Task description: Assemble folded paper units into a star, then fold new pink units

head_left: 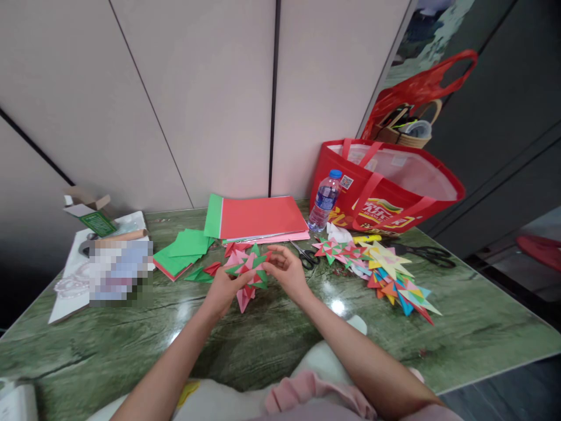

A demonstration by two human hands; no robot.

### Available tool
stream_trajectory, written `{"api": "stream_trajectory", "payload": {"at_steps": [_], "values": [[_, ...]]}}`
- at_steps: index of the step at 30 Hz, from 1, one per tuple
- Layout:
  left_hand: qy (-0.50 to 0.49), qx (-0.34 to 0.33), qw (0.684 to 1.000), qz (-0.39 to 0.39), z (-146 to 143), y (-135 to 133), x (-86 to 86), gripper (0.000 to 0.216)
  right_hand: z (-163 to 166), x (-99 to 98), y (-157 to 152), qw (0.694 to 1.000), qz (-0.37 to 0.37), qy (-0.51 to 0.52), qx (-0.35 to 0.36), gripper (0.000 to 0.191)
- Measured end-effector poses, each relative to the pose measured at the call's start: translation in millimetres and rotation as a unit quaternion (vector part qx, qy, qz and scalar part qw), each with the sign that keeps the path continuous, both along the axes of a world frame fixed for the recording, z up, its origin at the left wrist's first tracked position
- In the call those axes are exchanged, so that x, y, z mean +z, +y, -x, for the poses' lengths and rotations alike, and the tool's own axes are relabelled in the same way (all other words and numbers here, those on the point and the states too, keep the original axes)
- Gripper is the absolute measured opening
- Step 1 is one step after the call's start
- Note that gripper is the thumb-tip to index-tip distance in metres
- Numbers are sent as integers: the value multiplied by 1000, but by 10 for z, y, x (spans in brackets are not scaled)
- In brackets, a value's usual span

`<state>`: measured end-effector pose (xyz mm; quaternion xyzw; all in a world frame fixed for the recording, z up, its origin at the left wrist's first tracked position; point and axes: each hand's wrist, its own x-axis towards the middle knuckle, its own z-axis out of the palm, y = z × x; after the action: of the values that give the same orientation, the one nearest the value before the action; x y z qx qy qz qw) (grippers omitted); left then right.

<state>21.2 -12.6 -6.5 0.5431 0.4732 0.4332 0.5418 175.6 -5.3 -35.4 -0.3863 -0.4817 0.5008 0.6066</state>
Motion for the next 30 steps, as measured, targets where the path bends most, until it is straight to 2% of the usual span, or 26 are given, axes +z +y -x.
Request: {"api": "stream_trajectory", "payload": {"at_steps": [2, 5, 10, 17, 22, 30], "values": [[64, 16, 997, -47, 10, 14, -43, 26, -4, 25, -26, 994, -56, -66, -65, 41], [135, 3, 986, -98, 29, 35, -83, 22, -27, 94, -80, 956, -162, -184, -158, 33], [186, -30, 968, -165, 27, 48, -120, 22, -30, 154, -144, 918, -258, -275, -127, 22], [165, -39, 970, -174, 17, 34, -92, 26, -15, 119, -125, 899, -284, -315, -108, 13], [194, -33, 962, -188, 33, 40, -126, 22, -10, 99, -116, 889, -282, -347, -94, 12], [186, -35, 963, -192, 35, 42, -111, 21, -4, 61, -114, 884, -270, -370, -96, 17]]}}
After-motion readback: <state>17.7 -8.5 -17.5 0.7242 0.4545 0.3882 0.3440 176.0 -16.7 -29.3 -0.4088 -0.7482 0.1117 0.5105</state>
